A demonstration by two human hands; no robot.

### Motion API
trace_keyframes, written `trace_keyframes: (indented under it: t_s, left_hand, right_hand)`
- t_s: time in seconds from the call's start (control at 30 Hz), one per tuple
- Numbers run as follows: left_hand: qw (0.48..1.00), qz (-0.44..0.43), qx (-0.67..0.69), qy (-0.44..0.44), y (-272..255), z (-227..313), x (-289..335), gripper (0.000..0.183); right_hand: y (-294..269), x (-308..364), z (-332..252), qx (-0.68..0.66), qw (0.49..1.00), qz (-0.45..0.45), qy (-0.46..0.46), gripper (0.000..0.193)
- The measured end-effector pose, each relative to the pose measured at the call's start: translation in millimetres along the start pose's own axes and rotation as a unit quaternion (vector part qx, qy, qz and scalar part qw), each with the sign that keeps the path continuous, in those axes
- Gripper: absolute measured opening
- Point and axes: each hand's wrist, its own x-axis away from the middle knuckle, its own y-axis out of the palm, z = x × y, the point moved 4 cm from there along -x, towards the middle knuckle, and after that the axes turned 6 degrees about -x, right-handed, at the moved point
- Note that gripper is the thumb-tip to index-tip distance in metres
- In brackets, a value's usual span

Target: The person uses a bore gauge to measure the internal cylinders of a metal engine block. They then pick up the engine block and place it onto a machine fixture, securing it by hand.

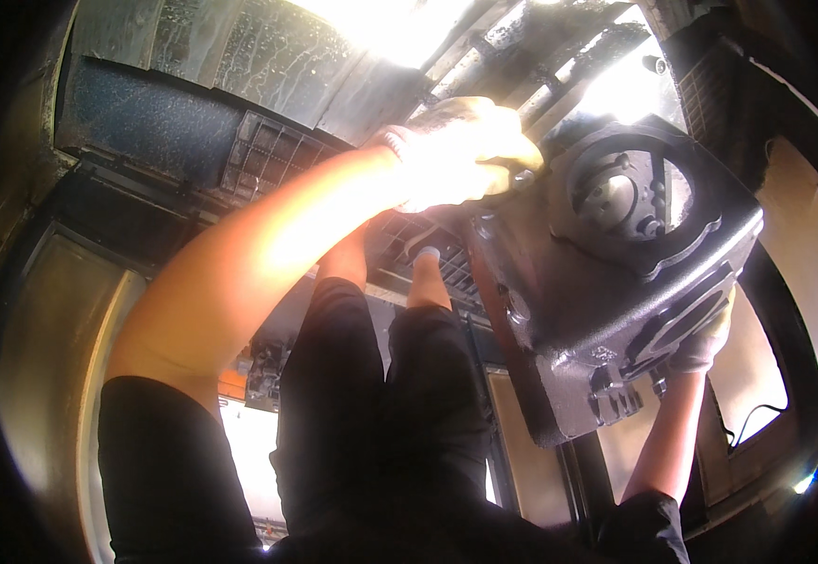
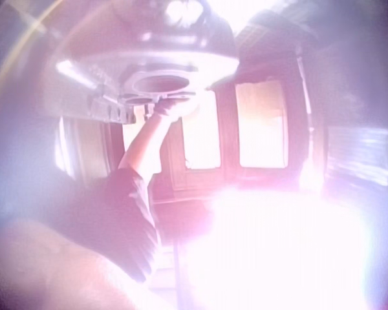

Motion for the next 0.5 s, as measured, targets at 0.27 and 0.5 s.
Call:
trace_keyframes:
  t_s: [0.27, 0.5]
  left_hand:
    - [0.999, -0.039, -0.023, 0.006, -3, 1, -9, 0.034]
    - [0.988, -0.128, -0.09, 0.003, -8, 8, -14, 0.035]
  right_hand:
    - [-15, -7, 13, -0.089, 0.993, 0.016, 0.071, 0.048]
    - [-39, -21, 25, -0.038, 0.999, 0.004, 0.023, 0.054]
